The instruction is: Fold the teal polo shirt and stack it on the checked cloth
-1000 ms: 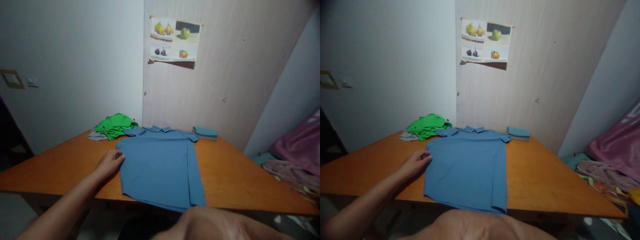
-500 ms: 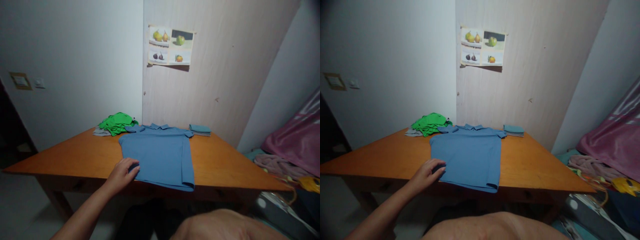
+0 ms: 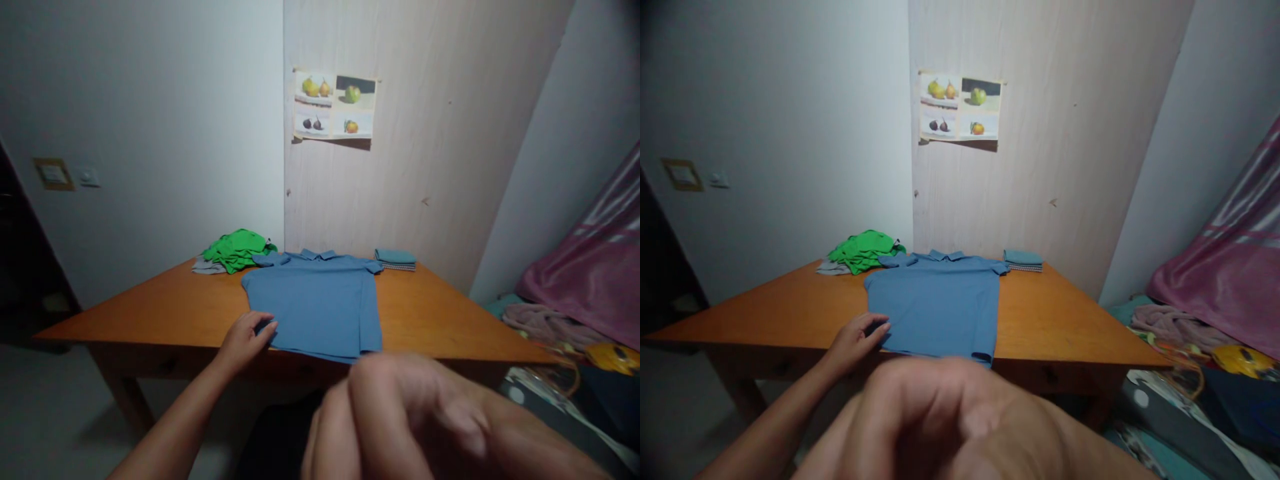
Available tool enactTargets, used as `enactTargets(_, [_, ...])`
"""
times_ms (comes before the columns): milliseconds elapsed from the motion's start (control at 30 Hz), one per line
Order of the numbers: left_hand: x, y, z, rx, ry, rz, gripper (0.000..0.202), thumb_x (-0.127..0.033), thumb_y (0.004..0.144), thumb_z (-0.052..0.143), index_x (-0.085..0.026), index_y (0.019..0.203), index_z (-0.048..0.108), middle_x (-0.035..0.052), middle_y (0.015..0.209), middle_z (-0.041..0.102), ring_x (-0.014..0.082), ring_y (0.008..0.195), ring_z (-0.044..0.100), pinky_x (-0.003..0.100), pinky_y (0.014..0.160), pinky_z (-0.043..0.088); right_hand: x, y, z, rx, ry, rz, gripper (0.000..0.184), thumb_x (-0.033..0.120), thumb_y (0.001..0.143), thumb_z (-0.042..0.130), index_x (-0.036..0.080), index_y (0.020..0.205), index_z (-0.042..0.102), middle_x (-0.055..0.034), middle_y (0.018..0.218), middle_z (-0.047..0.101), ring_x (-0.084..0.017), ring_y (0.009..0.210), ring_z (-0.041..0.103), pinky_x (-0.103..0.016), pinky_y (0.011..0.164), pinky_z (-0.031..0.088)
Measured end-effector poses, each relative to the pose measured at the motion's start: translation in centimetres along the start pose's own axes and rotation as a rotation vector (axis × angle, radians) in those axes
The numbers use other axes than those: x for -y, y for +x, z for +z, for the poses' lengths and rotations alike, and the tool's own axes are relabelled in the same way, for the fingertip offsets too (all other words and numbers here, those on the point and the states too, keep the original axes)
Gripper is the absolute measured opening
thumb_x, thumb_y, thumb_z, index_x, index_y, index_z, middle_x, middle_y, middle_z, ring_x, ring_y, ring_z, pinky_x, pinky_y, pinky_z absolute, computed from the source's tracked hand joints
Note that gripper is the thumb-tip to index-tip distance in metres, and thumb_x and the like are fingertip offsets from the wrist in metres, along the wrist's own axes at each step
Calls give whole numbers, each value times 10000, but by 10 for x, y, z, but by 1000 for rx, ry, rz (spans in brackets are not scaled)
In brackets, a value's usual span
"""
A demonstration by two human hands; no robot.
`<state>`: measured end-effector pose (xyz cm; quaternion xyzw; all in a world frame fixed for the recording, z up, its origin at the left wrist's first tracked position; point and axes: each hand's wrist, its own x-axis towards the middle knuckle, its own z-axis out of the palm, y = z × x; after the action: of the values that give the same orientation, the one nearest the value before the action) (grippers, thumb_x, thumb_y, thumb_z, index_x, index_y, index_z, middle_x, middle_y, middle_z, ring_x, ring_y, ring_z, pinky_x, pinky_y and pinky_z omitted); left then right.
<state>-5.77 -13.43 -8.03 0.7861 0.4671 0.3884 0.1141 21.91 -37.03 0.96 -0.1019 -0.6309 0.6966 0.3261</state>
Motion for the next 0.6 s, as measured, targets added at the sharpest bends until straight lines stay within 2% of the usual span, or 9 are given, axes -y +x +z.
enactTargets(67, [-1,-3,0,-8,-9,3,407,-542,871,544,-214,1053,703,93,1064,717,280,1018,651,416,909,522,30,21,-17,-292,53,-137,206,505,817,695,323,872,616,30,869,675,-157,708,615,-322,672,511])
enactTargets(133, [-5,-7,-1,-4,1,48,386,-517,881,548,-209,1065,692,96,1056,711,272,1017,644,417,925,510,46,28,-38,-553,45,-203,231,331,812,750,227,742,556,31,716,590,-97,604,526,-235,601,441])
enactTargets(200, [-11,-13,0,6,28,117,352,-482,895,550,-208,1072,683,98,1045,706,265,1009,638,417,930,496,44,19,-62,-773,-58,-188,287,357,820,767,201,722,546,37,656,545,-84,569,478,-206,553,389])
enactTargets(267, [-19,-18,3,18,65,180,327,-452,909,550,-205,1085,674,103,1047,702,263,1007,631,415,923,486,29,2,-86,-954,-205,-152,318,417,824,763,194,734,554,28,664,565,-91,582,486,-211,562,388])
enactTargets(367, [-35,-24,10,56,115,254,309,-429,925,545,-211,1110,661,107,1069,695,266,1023,619,419,924,469,-1,-22,-112,-1062,-472,-46,364,516,860,690,192,739,575,15,676,586,-108,587,497,-237,572,391])
enactTargets(467, [-54,-27,20,113,144,313,286,-417,923,558,-231,1119,650,99,1102,687,272,1067,602,432,957,439,-23,-31,-126,-1053,-889,38,380,540,916,572,203,743,595,-8,692,604,-160,642,546,-289,627,429])
enactTargets(500, [-61,-28,24,132,148,329,280,-411,919,565,-236,1123,646,96,1113,685,274,1084,595,436,973,427,-28,-30,-128,-1020,-1034,61,346,517,928,548,204,800,625,-31,760,640,-187,711,582,-313,678,451])
enactTargets(567, [-72,-29,31,165,150,352,284,-400,910,582,-248,1143,635,91,1145,676,277,1116,581,440,1000,407,-36,-25,-132,-918,-1306,116,280,444,915,557,213,1033,666,-86,1012,690,-250,938,617,-375,831,459])
enactTargets(600, [-76,-29,34,182,148,357,294,-400,903,592,-253,1156,628,90,1163,670,277,1127,576,438,1005,405,-38,-22,-134,-863,-1423,155,327,404,893,582,225,1159,645,-104,1139,674,-273,1045,596,-401,898,438])
